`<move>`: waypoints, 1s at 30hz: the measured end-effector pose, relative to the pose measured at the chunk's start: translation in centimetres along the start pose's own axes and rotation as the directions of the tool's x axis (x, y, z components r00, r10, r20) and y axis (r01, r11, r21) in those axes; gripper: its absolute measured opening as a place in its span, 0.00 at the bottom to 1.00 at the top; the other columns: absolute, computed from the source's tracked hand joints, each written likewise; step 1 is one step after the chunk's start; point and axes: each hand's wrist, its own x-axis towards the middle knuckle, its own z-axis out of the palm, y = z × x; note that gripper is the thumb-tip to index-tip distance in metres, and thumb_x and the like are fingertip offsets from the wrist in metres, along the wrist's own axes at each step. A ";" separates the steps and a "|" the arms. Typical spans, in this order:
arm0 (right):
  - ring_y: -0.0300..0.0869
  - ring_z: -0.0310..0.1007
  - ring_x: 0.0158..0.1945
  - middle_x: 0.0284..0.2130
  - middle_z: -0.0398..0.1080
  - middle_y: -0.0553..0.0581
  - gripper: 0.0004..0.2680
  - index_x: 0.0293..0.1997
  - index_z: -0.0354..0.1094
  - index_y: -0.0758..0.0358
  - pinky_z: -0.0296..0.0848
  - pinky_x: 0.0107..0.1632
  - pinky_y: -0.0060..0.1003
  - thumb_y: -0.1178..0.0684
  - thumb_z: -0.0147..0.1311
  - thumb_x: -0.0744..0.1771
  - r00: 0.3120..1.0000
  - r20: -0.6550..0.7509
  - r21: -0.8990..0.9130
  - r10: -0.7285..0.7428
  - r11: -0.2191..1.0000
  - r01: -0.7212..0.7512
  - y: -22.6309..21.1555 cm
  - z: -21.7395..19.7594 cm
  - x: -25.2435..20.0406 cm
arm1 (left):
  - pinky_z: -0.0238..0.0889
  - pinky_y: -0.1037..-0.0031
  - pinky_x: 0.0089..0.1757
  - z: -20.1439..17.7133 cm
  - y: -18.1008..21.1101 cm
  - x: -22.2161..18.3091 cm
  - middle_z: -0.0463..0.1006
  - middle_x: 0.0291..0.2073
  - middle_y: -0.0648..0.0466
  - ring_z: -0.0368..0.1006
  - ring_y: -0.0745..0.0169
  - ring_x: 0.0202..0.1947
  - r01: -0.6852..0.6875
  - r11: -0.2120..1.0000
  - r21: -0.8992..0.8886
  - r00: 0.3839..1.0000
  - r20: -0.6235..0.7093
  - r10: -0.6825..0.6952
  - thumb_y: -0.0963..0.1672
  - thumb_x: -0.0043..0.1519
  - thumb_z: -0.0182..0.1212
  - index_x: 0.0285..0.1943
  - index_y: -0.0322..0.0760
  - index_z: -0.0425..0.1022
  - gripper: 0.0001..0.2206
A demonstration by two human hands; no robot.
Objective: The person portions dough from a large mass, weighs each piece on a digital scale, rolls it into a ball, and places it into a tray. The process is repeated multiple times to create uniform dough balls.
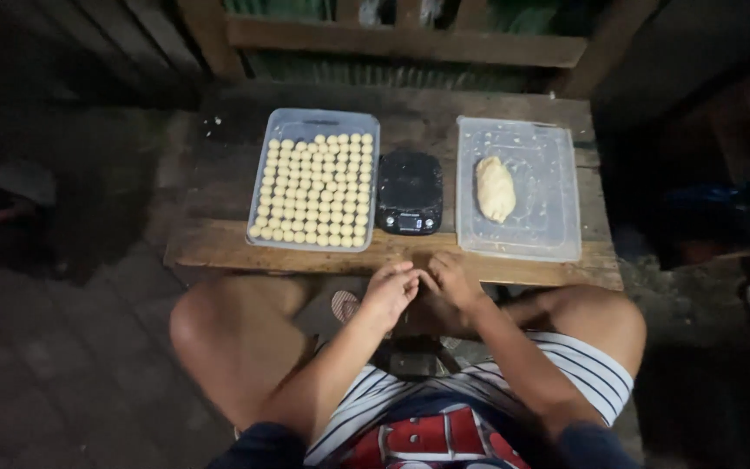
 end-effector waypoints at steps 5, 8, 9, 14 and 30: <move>0.53 0.77 0.25 0.23 0.73 0.57 0.16 0.28 0.68 0.54 0.75 0.32 0.47 0.34 0.53 0.68 0.983 0.173 -0.142 -0.058 0.986 0.084 0.7 2.6 1.6 | 0.67 0.79 0.20 0.5 6.7 -1.5 0.83 0.33 0.46 0.75 0.61 0.18 -0.077 0.957 0.279 0.987 -0.112 0.112 0.50 0.64 0.63 0.50 0.48 0.68 0.12; 0.50 0.80 0.28 0.26 0.76 0.56 0.18 0.33 0.72 0.51 0.76 0.32 0.44 0.28 0.48 0.67 0.977 0.215 -0.245 -0.018 0.967 0.072 0.3 3.2 2.5 | 0.63 0.77 0.17 0.3 11.4 -1.3 0.81 0.23 0.45 0.69 0.61 0.11 -0.203 0.850 0.486 0.936 -0.158 0.313 0.52 0.64 0.60 0.40 0.42 0.74 0.12; 0.50 0.80 0.28 0.26 0.76 0.56 0.18 0.33 0.72 0.51 0.76 0.32 0.44 0.28 0.48 0.67 0.976 0.218 -0.240 -0.023 0.968 0.076 0.5 3.5 2.0 | 0.63 0.77 0.17 0.5 13.6 -1.4 0.81 0.23 0.45 0.69 0.61 0.11 -0.201 0.852 0.483 0.935 -0.165 0.314 0.52 0.64 0.60 0.40 0.42 0.74 0.12; 0.53 0.76 0.23 0.23 0.72 0.58 0.19 0.29 0.68 0.53 0.75 0.30 0.46 0.30 0.43 0.68 0.986 0.121 -0.307 -0.114 0.941 0.146 1.2 4.3 1.5 | 0.65 0.75 0.27 -2.6 23.9 6.6 0.77 0.26 0.54 0.72 0.65 0.22 -0.257 0.670 0.696 0.773 -0.268 0.575 0.53 0.64 0.57 0.41 0.43 0.77 0.14; 0.55 0.78 0.25 0.27 0.72 0.59 0.18 0.33 0.67 0.53 0.77 0.33 0.48 0.32 0.41 0.70 0.973 0.216 -0.242 -0.085 0.960 0.138 0.1 1.8 3.5 | 0.70 0.53 0.49 -4.3 34.6 23.4 0.83 0.41 0.48 0.79 0.41 0.47 -0.088 -0.032 0.996 0.657 0.082 0.749 0.52 0.64 0.61 0.47 0.48 0.82 0.12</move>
